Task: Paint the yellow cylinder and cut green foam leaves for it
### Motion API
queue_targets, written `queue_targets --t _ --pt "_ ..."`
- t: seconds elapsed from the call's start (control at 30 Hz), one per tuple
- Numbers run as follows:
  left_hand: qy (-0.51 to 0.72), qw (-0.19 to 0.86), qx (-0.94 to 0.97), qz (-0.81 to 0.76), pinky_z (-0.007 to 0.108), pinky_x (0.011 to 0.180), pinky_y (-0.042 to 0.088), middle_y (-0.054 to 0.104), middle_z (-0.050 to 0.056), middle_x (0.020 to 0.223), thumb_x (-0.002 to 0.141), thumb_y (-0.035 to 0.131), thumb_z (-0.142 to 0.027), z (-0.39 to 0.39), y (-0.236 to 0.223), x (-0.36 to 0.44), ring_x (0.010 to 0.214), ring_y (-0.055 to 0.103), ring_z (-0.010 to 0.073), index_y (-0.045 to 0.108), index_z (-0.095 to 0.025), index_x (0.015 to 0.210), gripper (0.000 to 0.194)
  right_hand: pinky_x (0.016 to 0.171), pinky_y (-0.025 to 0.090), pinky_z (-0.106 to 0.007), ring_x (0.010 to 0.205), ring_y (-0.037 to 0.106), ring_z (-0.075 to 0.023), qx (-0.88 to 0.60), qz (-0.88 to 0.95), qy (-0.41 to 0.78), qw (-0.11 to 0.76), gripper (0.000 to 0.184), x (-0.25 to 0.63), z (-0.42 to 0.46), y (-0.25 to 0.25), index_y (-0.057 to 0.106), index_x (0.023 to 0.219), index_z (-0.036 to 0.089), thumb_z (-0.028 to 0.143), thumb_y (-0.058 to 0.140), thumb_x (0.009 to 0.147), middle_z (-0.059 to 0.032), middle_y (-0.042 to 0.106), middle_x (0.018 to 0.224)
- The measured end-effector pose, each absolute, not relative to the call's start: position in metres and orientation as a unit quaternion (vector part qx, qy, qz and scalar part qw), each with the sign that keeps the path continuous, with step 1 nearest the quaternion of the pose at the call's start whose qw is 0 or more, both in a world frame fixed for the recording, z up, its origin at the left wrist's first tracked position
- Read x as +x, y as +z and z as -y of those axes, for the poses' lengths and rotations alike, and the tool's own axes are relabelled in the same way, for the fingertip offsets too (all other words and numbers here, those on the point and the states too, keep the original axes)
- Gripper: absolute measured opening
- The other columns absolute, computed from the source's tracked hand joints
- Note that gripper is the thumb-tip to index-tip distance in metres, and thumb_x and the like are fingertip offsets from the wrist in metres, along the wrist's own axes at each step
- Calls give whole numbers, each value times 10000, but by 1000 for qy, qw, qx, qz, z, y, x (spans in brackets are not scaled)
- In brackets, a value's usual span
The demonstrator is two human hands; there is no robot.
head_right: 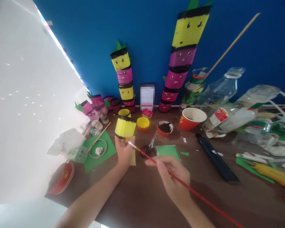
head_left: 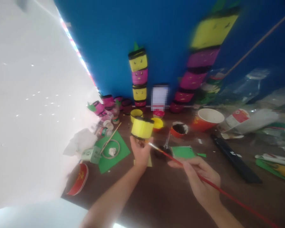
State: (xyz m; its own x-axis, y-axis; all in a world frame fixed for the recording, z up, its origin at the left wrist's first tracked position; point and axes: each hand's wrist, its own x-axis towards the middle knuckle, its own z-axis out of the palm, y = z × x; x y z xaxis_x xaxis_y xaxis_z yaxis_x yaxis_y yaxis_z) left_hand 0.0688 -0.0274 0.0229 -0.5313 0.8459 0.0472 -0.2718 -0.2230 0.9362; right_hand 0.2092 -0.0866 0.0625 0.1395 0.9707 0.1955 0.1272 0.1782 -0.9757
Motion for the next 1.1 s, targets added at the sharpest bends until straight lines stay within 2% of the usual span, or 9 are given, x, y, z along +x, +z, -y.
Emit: queue_targets --t 0.17,0.4,0.73,1.1 --pt "722 378 303 -493 268 786 491 650 55 898 617 772 -343 27 23 69 849 653 155 451 -190 944 484 674 580 -322 642 702 -209 -517 552 380 532 202 211 86 61 622 736 233 424 605 799 -30 727 650" --pt "732 380 300 -480 283 825 487 649 74 958 642 758 -330 26 22 68 878 652 157 454 -190 941 448 670 594 -308 662 711 -205 -452 546 418 568 125 216 84 53 651 765 240 364 660 765 -37 735 753" --pt "725 387 309 -479 287 812 490 658 75 934 601 783 -364 29 29 70 861 655 168 456 -191 969 523 722 599 -308 705 715 -200 -408 596 409 558 69 217 78 43 700 813 259 287 670 758 -30 741 789" --pt "727 388 321 -467 292 832 480 661 84 944 613 774 -357 30 29 70 866 655 170 455 -185 939 487 706 600 -296 707 716 -205 -422 593 402 556 94 218 77 39 703 808 255 328 674 755 -36 744 786"
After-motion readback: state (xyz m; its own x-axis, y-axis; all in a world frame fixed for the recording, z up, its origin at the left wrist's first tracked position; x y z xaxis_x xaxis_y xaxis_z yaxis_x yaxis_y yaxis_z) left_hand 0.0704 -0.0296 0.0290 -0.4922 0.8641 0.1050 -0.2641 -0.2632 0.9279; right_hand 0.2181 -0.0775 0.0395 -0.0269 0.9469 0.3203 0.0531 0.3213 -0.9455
